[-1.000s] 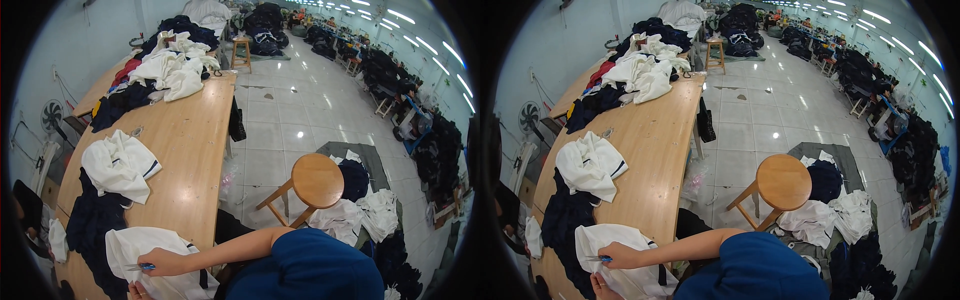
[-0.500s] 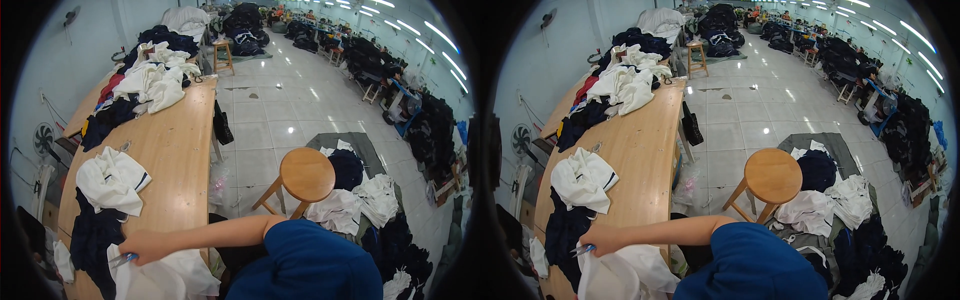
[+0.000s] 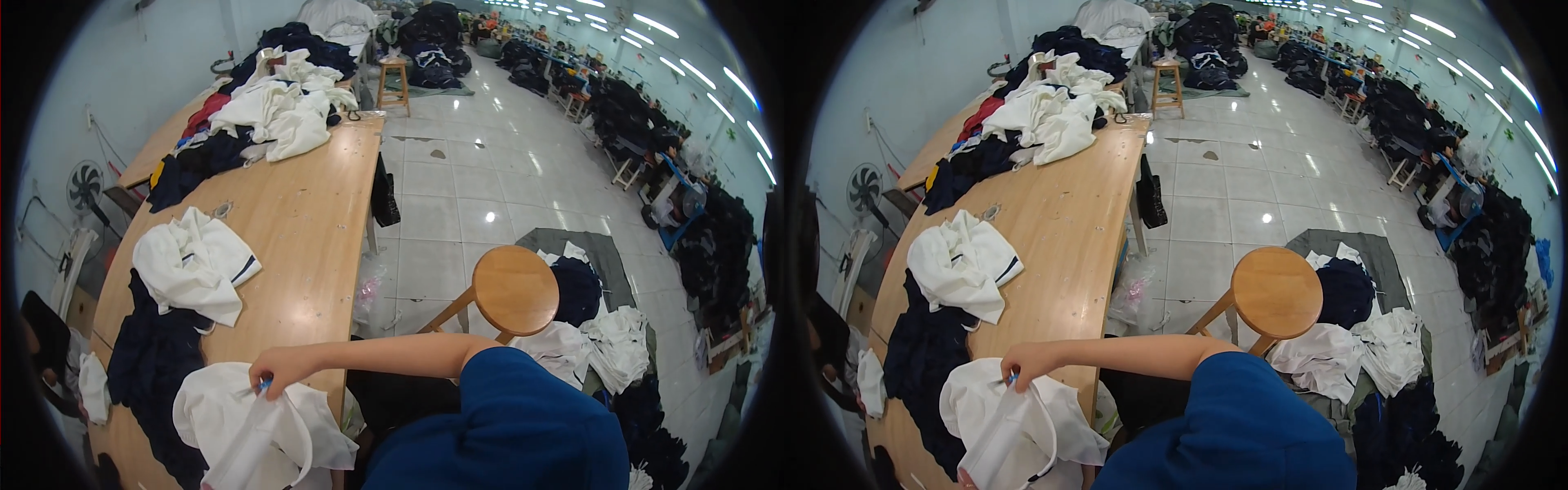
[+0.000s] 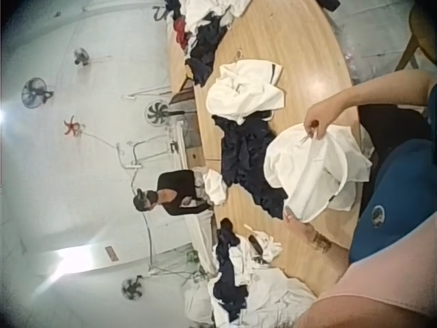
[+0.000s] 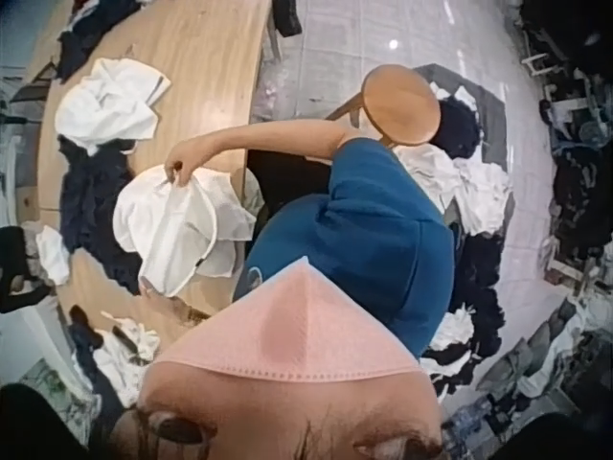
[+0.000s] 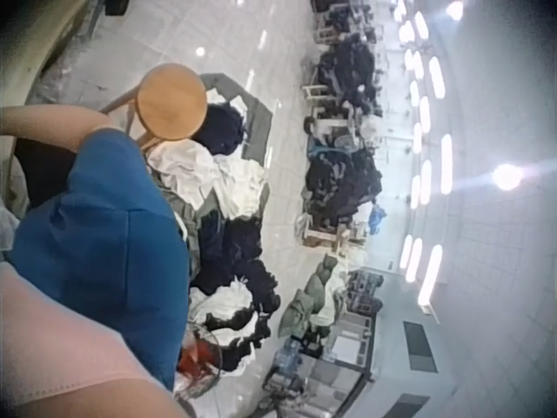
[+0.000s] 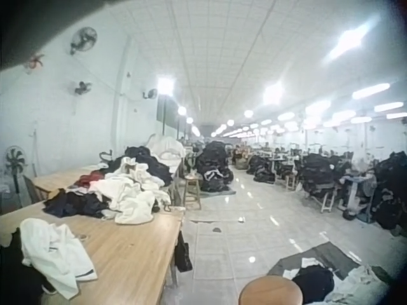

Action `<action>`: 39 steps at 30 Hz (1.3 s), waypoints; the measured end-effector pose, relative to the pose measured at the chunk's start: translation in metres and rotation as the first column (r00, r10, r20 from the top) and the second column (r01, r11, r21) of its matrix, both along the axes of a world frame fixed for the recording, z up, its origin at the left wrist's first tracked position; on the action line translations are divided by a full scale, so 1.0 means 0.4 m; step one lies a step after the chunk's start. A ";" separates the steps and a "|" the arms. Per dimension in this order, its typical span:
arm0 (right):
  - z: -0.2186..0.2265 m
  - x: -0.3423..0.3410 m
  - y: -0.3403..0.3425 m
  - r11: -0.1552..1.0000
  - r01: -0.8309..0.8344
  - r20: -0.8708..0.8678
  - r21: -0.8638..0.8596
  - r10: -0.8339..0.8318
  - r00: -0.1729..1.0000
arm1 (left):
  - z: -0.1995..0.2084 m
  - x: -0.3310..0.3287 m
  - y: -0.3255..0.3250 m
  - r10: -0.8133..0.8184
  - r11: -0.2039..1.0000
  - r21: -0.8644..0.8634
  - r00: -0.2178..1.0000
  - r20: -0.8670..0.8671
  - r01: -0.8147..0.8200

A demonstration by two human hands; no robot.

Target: Trimming excess threads from white athletic shorts using hand-held thread cutters in a textile factory setting.

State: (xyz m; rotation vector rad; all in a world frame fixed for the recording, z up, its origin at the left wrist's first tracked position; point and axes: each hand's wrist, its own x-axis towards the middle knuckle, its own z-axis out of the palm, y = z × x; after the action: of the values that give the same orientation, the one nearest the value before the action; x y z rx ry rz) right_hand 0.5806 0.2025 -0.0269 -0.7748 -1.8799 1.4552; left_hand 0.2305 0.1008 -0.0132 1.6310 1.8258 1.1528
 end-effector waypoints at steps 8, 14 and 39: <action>-0.062 0.010 -0.050 0.876 0.067 -0.115 -0.478 -0.138 0.984 | -0.035 0.108 -0.064 0.182 0.954 -0.278 0.954 0.237 -0.113; -0.135 -0.018 -0.059 0.893 0.198 -0.119 -0.403 -0.266 0.957 | -0.061 0.106 -0.071 0.145 0.921 -0.377 0.985 0.098 -0.098; -0.025 0.026 -0.084 0.746 0.361 0.155 -0.560 -0.333 0.930 | -0.083 0.104 -0.053 0.296 0.939 -0.320 0.775 0.558 -0.128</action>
State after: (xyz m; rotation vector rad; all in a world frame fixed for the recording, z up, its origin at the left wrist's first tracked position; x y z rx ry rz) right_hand 0.5912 0.1690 -0.0369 -1.3743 -1.2024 1.7801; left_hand 0.2723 0.0798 -0.0466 0.7794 1.6604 1.2676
